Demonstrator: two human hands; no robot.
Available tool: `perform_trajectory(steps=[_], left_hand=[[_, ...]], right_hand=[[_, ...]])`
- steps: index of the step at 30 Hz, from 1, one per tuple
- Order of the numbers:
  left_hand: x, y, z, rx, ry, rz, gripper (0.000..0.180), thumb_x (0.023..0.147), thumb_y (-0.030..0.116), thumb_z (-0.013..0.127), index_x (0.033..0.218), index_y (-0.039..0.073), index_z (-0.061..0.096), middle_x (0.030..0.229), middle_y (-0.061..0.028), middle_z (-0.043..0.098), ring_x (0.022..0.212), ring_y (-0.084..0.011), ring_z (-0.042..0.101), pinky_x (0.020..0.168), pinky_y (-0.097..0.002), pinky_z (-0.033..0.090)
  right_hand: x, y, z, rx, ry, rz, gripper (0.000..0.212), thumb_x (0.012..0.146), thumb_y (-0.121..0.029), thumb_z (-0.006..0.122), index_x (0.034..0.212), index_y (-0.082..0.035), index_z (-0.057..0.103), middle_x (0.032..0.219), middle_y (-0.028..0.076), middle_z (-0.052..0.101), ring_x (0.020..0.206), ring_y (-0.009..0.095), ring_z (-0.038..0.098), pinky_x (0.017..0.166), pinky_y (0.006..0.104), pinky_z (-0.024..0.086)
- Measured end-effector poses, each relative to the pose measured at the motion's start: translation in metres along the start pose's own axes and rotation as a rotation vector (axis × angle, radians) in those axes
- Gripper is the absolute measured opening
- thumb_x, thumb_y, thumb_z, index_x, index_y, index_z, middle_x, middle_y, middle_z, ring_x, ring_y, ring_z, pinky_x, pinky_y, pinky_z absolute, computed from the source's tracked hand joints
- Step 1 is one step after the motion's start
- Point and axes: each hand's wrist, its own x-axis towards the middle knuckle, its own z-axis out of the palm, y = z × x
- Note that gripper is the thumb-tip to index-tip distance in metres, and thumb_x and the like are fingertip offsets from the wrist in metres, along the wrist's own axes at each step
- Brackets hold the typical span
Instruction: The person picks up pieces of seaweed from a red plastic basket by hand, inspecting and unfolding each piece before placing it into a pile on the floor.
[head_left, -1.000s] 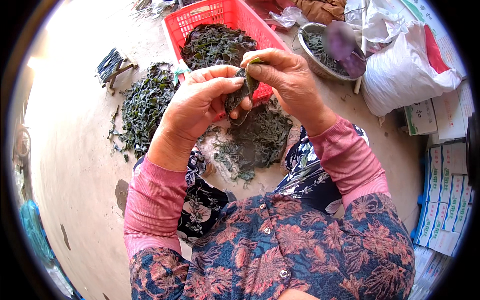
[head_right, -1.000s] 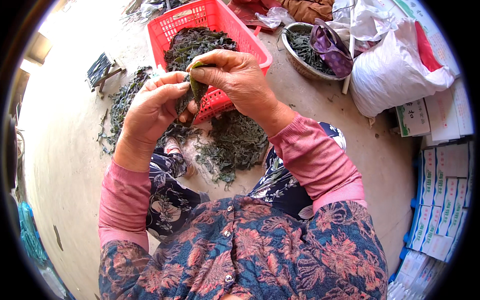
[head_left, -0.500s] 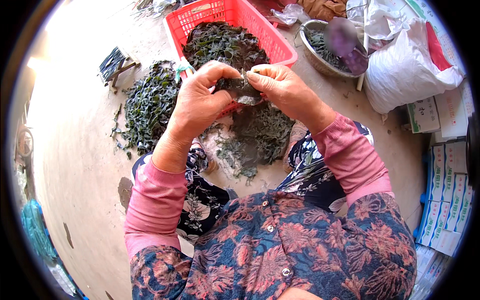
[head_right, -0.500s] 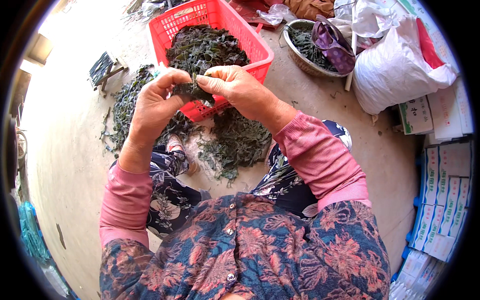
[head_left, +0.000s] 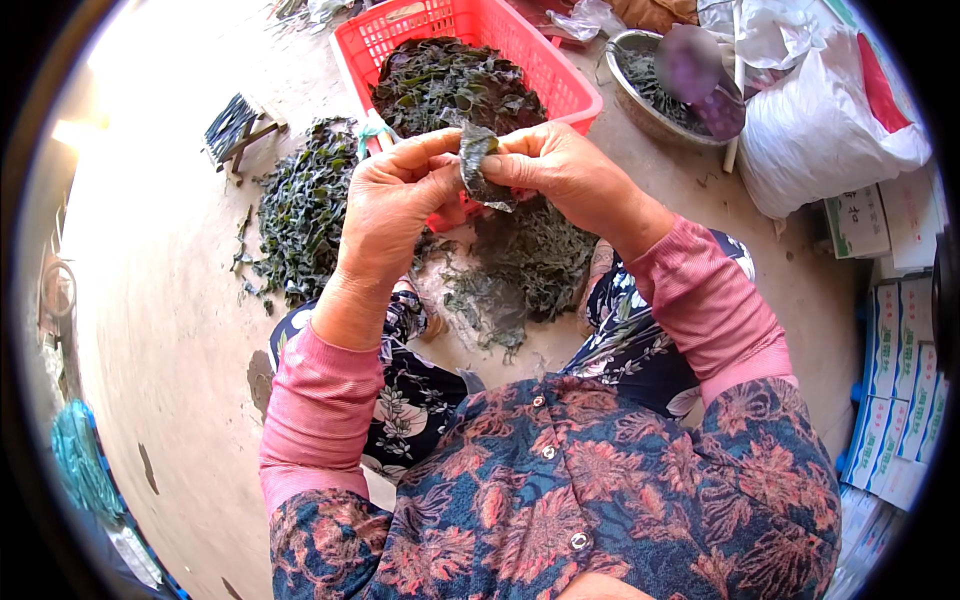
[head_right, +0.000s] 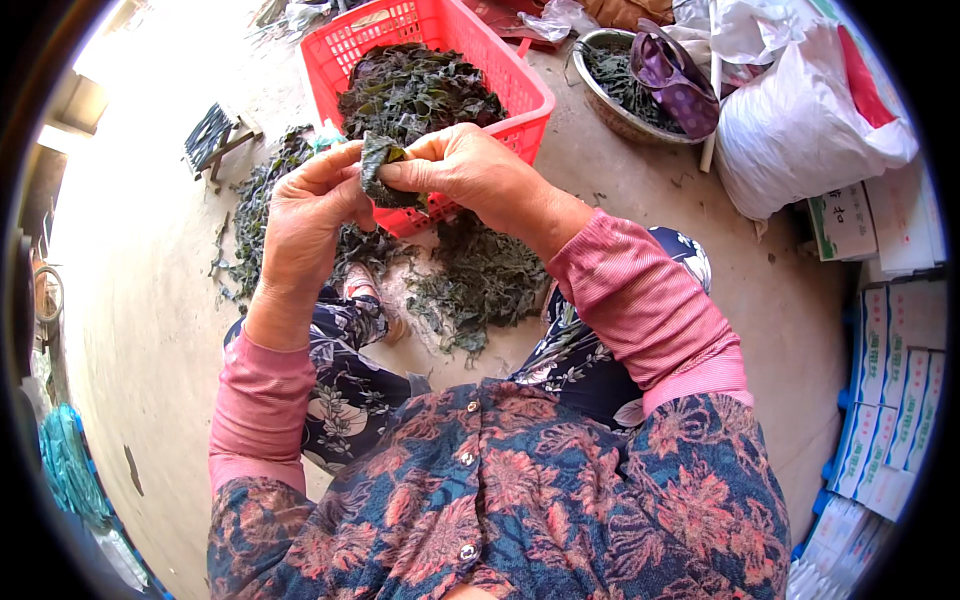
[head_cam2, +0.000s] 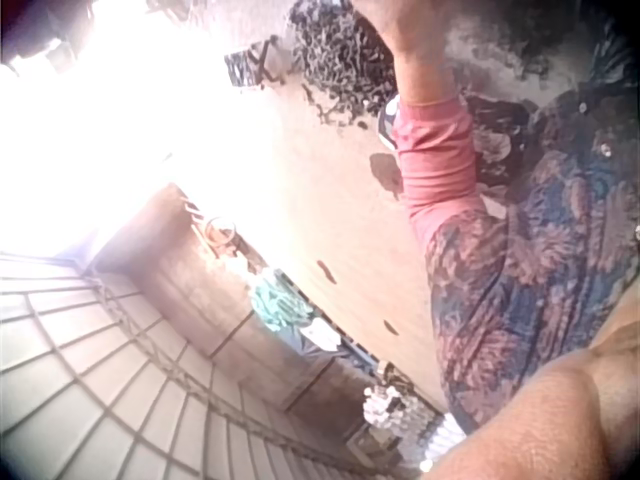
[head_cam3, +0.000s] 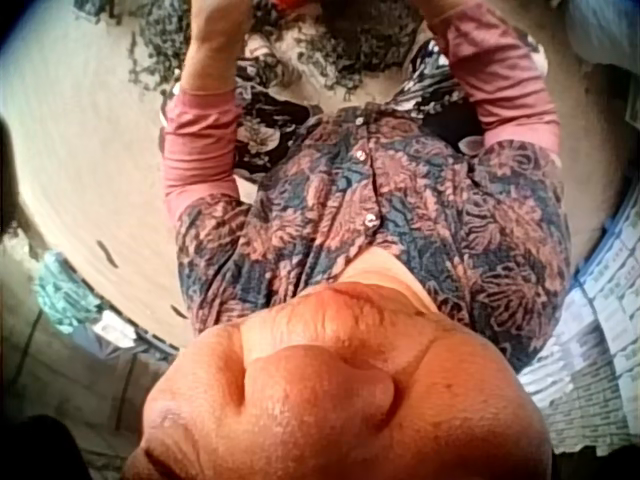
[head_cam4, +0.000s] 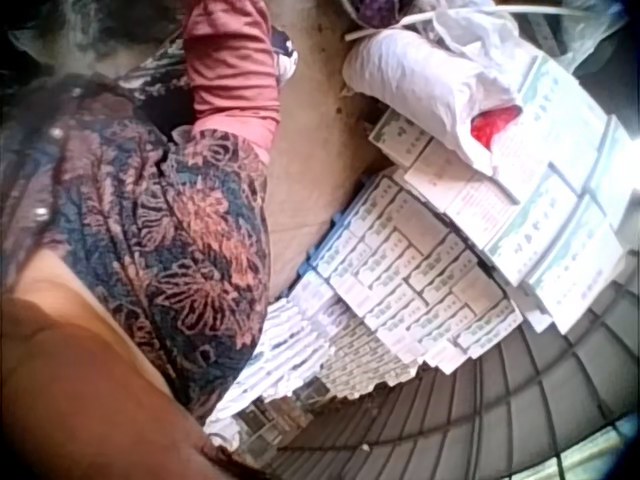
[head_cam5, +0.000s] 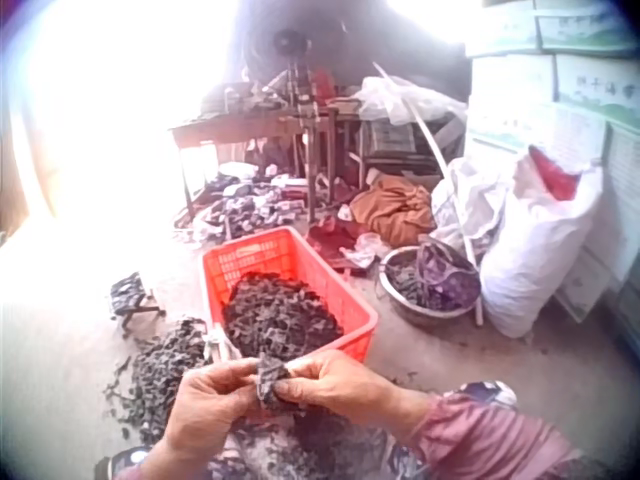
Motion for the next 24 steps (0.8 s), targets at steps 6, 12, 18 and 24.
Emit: perform_trajectory(steps=[6, 12, 18, 24], left_hand=[[0.001, 0.003, -0.004, 0.137, -0.131, -0.115, 0.023, 0.078, 0.007, 0.061, 0.098, -0.002, 0.059, 0.072, -0.0063, 0.062, 0.053, -0.0071, 0.056, 0.046, -0.0167, 0.043], [0.003, 0.008, -0.01, -0.019, -0.12, -0.209, 0.014, 0.085, 0.01, 0.047, 0.091, -0.001, 0.053, 0.077, -0.0122, 0.063, 0.056, -0.0163, 0.062, 0.05, -0.0253, 0.051], [0.002, 0.022, -0.044, -0.095, -0.069, -0.207, 0.022, 0.084, 0.009, 0.038, 0.096, -0.005, 0.049, 0.082, -0.02, 0.061, 0.063, -0.0261, 0.063, 0.051, -0.0283, 0.053], [-0.005, 0.015, -0.082, 0.146, 0.146, -0.263, 0.01, 0.081, 0.009, 0.044, 0.081, 0.003, 0.053, 0.074, -0.0126, 0.063, 0.054, -0.0161, 0.061, 0.047, -0.0222, 0.049]], right_hand=[[0.007, 0.025, -0.005, 0.092, 0.036, 0.071, 0.03, 0.078, -0.031, 0.063, 0.077, 0.0, 0.063, 0.073, 0.001, 0.06, 0.063, 0.004, 0.05, 0.057, 0.0185, 0.04], [0.011, 0.019, 0.005, 0.129, 0.023, 0.043, 0.031, 0.077, -0.035, 0.063, 0.075, -0.004, 0.06, 0.066, -0.004, 0.053, 0.057, 0.002, 0.042, 0.049, 0.0172, 0.033], [0.012, 0.012, -0.017, -0.227, -0.073, 0.098, 0.022, 0.082, -0.026, 0.058, 0.073, -0.008, 0.051, 0.067, -0.003, 0.054, 0.063, 0.003, 0.049, 0.057, 0.0165, 0.039], [0.03, 0.039, -0.032, -0.634, 0.1, -0.158, 0.03, 0.078, -0.023, 0.063, 0.063, -0.003, 0.046, 0.056, -0.003, 0.042, 0.056, 0.005, 0.039, 0.048, 0.024, 0.033]])
